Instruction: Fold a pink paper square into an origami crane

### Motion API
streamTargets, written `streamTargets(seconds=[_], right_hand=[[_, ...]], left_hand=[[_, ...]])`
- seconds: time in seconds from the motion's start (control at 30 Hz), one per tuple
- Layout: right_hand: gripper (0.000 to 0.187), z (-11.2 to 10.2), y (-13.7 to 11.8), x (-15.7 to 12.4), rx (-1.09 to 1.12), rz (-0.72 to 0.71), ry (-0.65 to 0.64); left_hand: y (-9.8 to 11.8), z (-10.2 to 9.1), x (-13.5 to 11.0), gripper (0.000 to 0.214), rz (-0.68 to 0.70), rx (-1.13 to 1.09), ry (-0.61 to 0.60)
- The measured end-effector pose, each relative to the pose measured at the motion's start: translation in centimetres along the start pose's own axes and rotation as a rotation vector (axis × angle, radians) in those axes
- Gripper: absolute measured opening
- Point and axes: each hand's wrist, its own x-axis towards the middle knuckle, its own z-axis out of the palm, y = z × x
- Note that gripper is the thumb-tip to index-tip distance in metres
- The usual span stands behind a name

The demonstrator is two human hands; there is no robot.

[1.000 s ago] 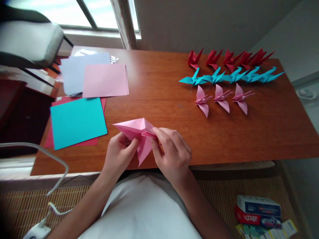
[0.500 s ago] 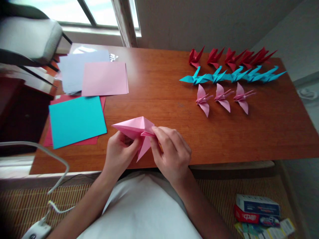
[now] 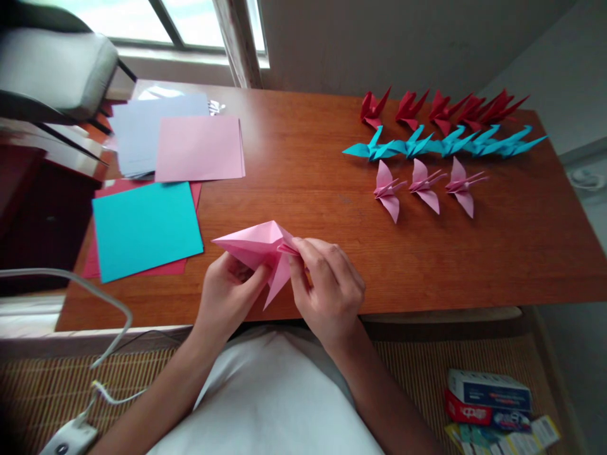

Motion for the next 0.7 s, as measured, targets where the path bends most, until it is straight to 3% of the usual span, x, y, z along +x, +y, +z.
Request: streamTargets(seconds=[0.53,0.7], right_hand=[[0.028,0.20,-0.18,-0.08,-0.004,0.008,-0.006],[0.015,0.20,0.31,0.21,0.022,0.081,0.009]], left_hand=[[-0.46,0.42,-0.49,0.018,-0.002,0.058,0.014],[0.25,-0.16,-0.68,0.021,0.015,-0.230,-0.119]])
